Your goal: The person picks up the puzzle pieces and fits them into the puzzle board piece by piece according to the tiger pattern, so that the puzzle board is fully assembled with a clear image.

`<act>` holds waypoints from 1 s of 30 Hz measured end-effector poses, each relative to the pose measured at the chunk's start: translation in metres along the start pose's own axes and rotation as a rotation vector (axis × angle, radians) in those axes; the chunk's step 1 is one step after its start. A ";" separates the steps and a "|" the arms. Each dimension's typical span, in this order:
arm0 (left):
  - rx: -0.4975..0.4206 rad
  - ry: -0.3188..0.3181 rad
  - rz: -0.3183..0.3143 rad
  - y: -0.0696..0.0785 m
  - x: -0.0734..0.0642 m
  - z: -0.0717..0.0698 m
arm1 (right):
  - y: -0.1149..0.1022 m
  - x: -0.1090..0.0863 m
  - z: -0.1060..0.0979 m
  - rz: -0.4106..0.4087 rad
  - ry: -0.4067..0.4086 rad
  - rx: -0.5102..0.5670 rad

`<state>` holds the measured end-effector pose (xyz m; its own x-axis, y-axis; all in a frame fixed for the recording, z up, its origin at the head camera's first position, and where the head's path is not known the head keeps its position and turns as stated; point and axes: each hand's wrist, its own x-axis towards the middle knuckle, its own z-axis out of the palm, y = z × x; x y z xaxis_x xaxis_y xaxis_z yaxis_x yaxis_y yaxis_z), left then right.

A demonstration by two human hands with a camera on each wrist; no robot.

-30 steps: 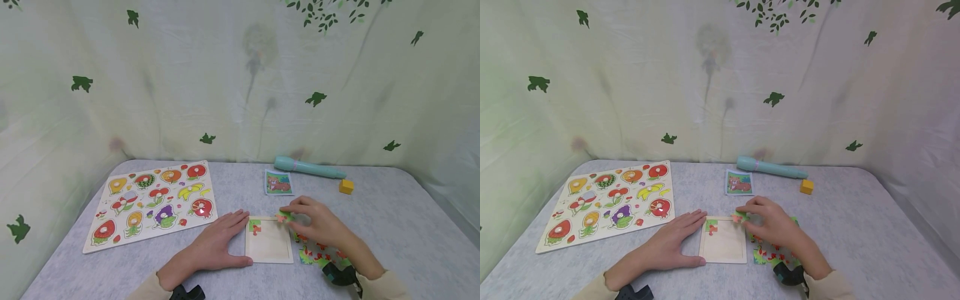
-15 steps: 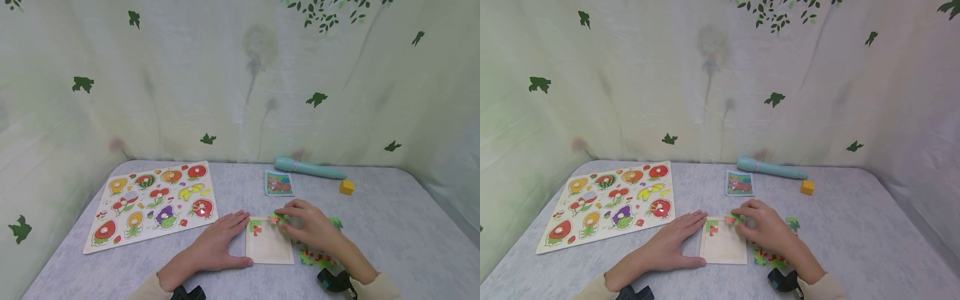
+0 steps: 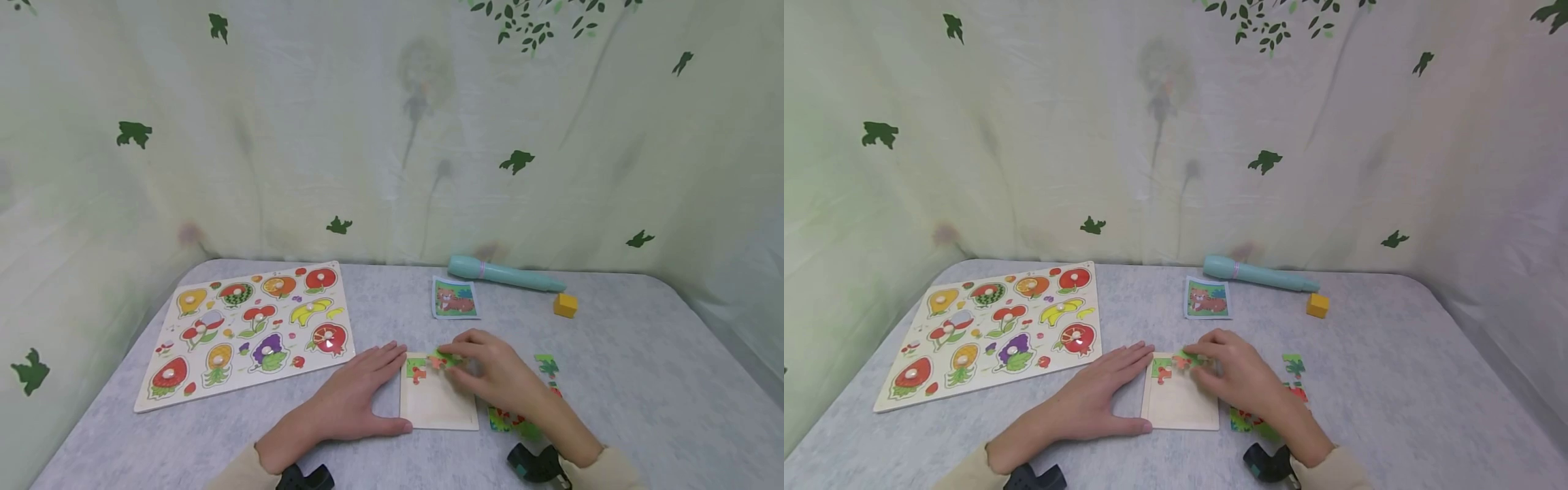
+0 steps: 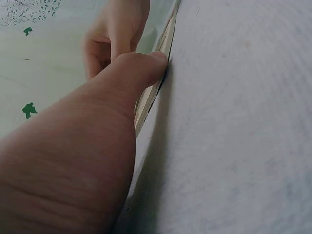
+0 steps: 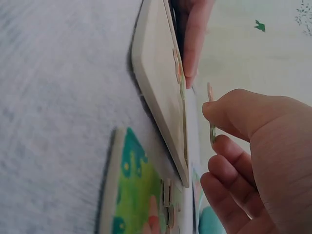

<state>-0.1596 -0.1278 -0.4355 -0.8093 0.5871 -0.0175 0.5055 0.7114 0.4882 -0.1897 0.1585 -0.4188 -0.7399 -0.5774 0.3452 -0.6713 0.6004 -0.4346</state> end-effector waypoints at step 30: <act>-0.006 0.008 0.002 0.000 0.000 0.000 | -0.004 0.001 0.010 0.035 -0.089 -0.086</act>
<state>-0.1594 -0.1278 -0.4356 -0.8106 0.5856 -0.0098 0.5054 0.7078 0.4936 -0.1873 0.1500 -0.4250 -0.7586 -0.5997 0.2547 -0.6494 0.6639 -0.3710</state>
